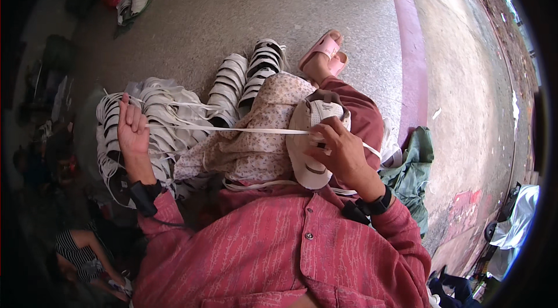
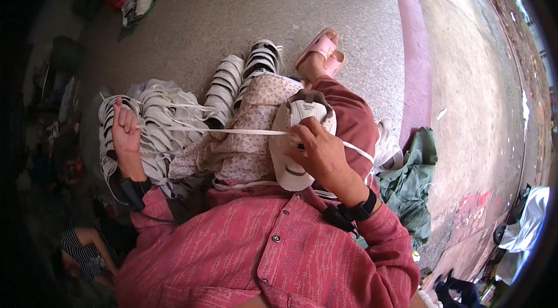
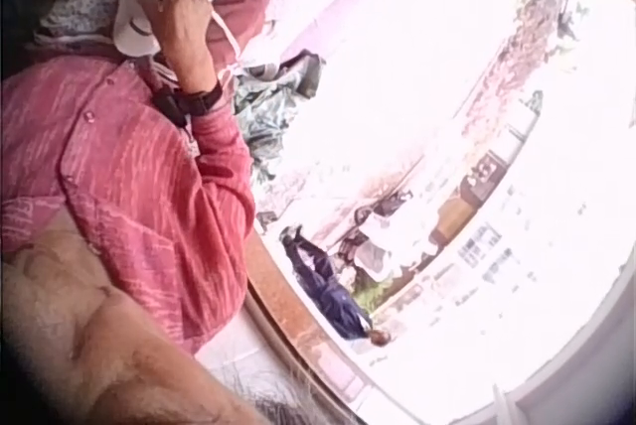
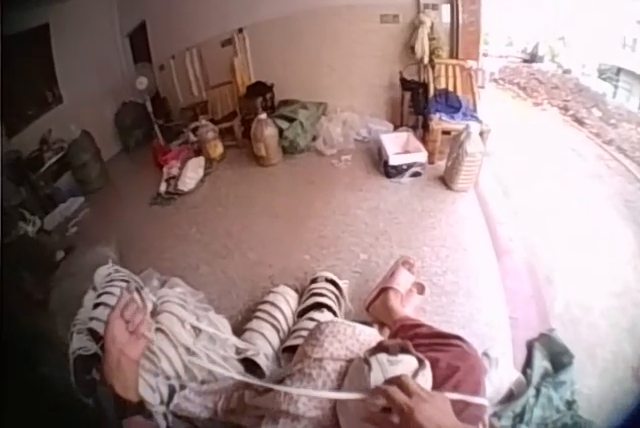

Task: The recorder is lacing a white sneaker while sitting in an informal manufacturing area.

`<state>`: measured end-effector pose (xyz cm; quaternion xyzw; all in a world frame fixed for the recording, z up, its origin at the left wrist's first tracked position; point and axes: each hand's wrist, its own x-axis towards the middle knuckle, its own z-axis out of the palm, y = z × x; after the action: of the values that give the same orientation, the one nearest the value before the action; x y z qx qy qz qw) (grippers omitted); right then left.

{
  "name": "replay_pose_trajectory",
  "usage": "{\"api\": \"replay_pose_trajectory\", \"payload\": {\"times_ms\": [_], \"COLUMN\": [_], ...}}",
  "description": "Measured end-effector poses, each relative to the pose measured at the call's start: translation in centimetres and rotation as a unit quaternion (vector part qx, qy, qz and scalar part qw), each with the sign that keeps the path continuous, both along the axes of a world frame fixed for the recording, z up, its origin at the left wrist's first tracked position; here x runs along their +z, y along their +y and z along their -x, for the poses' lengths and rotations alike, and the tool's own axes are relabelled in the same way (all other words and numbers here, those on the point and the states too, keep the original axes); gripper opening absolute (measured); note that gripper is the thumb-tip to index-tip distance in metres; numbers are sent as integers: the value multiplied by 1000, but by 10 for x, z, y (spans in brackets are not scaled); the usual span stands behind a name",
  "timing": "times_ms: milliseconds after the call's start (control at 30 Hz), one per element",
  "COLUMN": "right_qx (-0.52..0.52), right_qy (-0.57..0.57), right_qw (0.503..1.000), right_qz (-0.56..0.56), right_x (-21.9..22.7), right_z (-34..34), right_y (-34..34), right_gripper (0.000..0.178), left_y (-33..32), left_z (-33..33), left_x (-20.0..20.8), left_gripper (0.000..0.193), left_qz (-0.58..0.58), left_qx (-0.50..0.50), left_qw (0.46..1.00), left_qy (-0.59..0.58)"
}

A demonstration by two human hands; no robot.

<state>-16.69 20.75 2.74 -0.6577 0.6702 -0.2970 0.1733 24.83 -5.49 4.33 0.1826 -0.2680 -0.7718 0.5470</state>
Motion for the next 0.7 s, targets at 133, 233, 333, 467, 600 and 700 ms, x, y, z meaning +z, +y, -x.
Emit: {"api": "replay_pose_trajectory", "payload": {"times_ms": [133, 233, 333, 467, 600, 700], "right_qx": [21, 35, 0, -44, -65, -68], "right_qy": [8, 25, -19, -34, -69, -92], "right_qw": [999, 999, 1000, 998, 992, 989], "right_qz": [-31, -16, -18, -38, -83, -89], "right_x": [-7, -9, -9, -7, -4, -3], "right_z": [0, -1, -4, -8, -6, -4], "right_y": [5, 4, 2, -1, -4, -5], "right_gripper": [29, 29, 29, 32, 34, 33], "left_y": [20, 44, 75, 102, 112, 119], "left_z": [52, 113, 171, 213, 226, 232], "left_x": [7, -2, -17, -32, -41, -42], "left_gripper": [26, 27, 24, 21, 22, 22], "left_qz": [70, 173, 241, 279, 347, 331], "left_qx": [66, -2, -139, -228, -295, -308], "left_qw": [942, 832, 834, 810, 761, 753], "left_qy": [-320, -526, -476, -463, -462, -478]}}
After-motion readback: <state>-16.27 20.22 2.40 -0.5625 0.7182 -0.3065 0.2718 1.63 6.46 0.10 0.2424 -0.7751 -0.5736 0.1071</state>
